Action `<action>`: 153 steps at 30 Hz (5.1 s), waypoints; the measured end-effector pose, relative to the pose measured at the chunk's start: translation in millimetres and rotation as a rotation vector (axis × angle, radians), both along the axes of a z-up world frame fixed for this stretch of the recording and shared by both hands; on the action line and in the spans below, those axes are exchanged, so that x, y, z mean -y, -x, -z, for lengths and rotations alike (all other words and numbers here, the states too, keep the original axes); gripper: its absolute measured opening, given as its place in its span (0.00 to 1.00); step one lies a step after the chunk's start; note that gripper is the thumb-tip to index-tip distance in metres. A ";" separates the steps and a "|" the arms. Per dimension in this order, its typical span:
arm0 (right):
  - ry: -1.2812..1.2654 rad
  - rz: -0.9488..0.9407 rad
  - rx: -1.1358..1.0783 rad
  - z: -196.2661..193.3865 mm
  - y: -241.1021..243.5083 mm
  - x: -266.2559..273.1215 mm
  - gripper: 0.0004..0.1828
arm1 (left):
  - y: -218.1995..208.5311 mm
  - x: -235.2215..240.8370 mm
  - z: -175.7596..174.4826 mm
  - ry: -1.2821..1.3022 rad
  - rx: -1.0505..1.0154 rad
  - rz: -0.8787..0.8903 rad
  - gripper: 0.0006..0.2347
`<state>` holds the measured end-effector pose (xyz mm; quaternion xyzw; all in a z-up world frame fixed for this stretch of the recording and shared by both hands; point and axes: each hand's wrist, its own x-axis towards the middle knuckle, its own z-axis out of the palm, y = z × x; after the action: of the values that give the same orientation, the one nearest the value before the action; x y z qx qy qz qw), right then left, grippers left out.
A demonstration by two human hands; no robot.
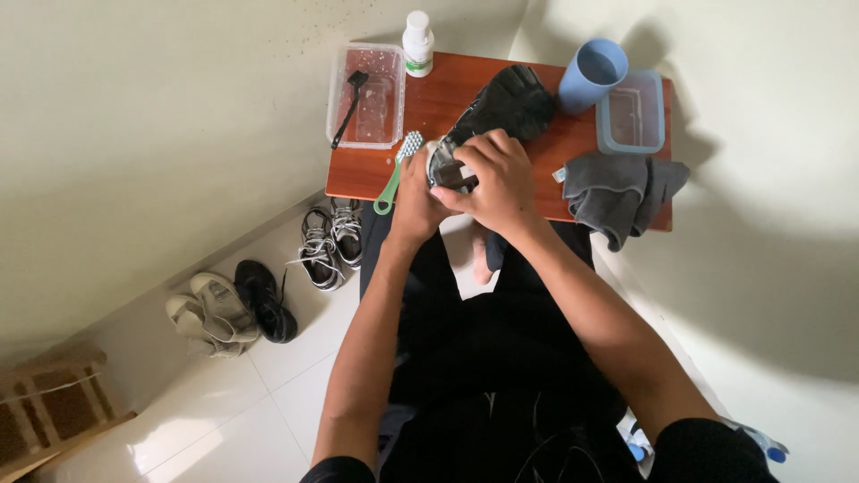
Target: The person cleans a black sneaker by first wiping the sole with a cloth, then scrubbing the sole and sides with a brush. The person uses a cleaning solution from a bottle and water from a cup, and wipes the shoe with a cloth.
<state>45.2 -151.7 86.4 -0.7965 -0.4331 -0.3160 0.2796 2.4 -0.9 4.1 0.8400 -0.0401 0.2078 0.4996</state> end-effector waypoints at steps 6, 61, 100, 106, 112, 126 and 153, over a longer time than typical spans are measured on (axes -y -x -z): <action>0.027 -0.035 -0.109 21.5 -15.7 16.2 0.34 | 5.4 4.3 -22.8 -0.015 -0.013 0.007 0.44; 0.310 -0.041 -0.215 15.8 33.3 20.5 0.31 | 1.3 -8.7 4.9 -0.064 0.136 0.014 0.42; 0.108 0.188 -0.232 17.6 90.2 9.8 0.29 | 0.3 -11.8 -5.1 -0.100 0.132 0.027 0.41; 0.118 0.241 -0.231 15.2 76.5 -0.9 0.29 | -2.2 -4.8 10.4 -0.068 0.093 0.002 0.44; 0.124 0.242 -0.335 -0.2 39.2 -32.6 0.27 | -4.9 -3.6 23.0 -0.056 0.052 -0.017 0.41; 0.108 0.255 -0.424 31.2 45.1 -3.7 0.31 | 8.4 -6.5 -4.7 -0.045 -0.029 -0.007 0.49; 0.258 0.270 -0.406 0.1 29.7 -23.7 0.32 | 18.2 -16.4 -22.1 -0.072 -0.021 0.102 0.39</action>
<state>15.5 -128.0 86.3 -0.9231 -0.2947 -0.1266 0.2122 -15.9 15.4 26.2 0.8564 -0.0851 0.1719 0.4794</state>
